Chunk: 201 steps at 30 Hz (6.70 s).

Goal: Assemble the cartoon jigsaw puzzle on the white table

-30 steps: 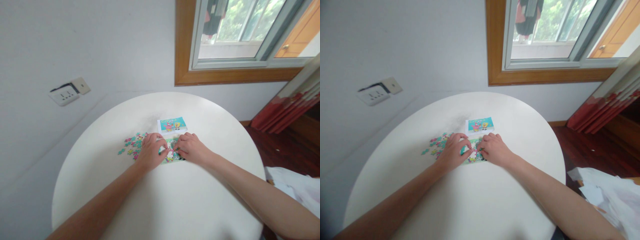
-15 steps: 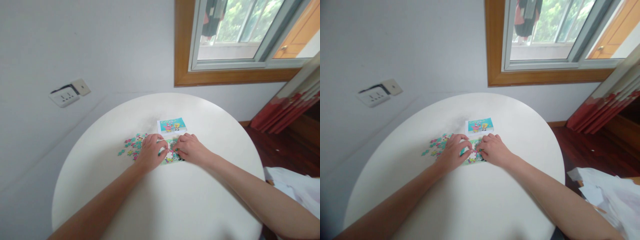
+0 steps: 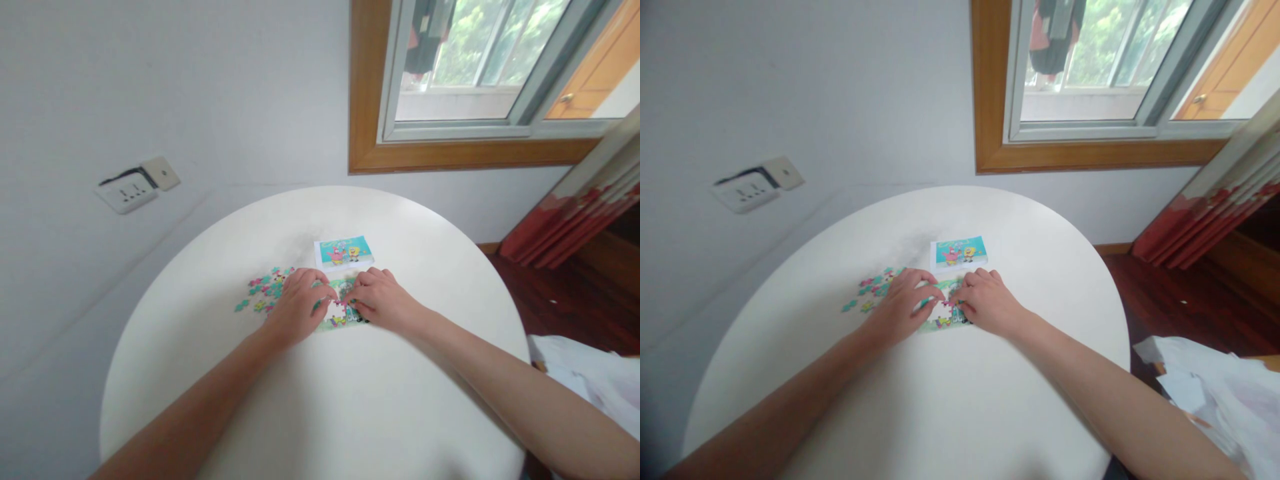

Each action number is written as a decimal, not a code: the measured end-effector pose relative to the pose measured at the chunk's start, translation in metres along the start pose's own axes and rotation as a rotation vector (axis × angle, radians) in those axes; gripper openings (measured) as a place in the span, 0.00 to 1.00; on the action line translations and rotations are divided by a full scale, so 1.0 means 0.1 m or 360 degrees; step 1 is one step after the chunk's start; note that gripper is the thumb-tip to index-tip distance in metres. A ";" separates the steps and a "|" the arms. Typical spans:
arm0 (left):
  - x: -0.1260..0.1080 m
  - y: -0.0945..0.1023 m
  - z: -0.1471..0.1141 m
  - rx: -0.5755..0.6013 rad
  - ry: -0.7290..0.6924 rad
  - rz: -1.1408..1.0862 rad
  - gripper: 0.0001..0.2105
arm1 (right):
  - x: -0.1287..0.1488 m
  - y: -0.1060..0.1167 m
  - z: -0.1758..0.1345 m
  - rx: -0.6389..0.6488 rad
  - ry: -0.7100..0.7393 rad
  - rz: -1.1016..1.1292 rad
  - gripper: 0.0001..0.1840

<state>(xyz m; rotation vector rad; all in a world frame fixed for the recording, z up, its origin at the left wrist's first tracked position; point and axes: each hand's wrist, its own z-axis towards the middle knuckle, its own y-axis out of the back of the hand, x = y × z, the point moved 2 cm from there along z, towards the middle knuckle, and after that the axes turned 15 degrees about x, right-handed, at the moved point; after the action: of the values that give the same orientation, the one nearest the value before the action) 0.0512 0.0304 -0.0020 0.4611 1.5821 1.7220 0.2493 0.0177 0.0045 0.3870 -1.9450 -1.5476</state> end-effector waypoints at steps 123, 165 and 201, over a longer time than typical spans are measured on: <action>1.05 0.04 -0.14 -0.0199 0.0685 0.0231 0.07 | -0.05 0.26 0.64 -0.0158 -0.0009 0.0081 0.14; 0.98 0.01 -0.18 -0.0133 0.0758 0.0129 0.06 | 0.50 0.17 1.45 0.0158 -0.0142 -0.0163 0.14; 0.12 0.24 -0.10 -0.0220 0.0148 -0.0374 0.06 | 0.22 0.40 0.49 -0.0201 0.0270 0.0529 0.09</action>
<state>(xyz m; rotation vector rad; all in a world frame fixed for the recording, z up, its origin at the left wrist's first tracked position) 0.0296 0.0323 0.0171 0.1221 1.5038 1.6768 0.2073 0.0537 0.0431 0.1278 -1.6737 -1.3650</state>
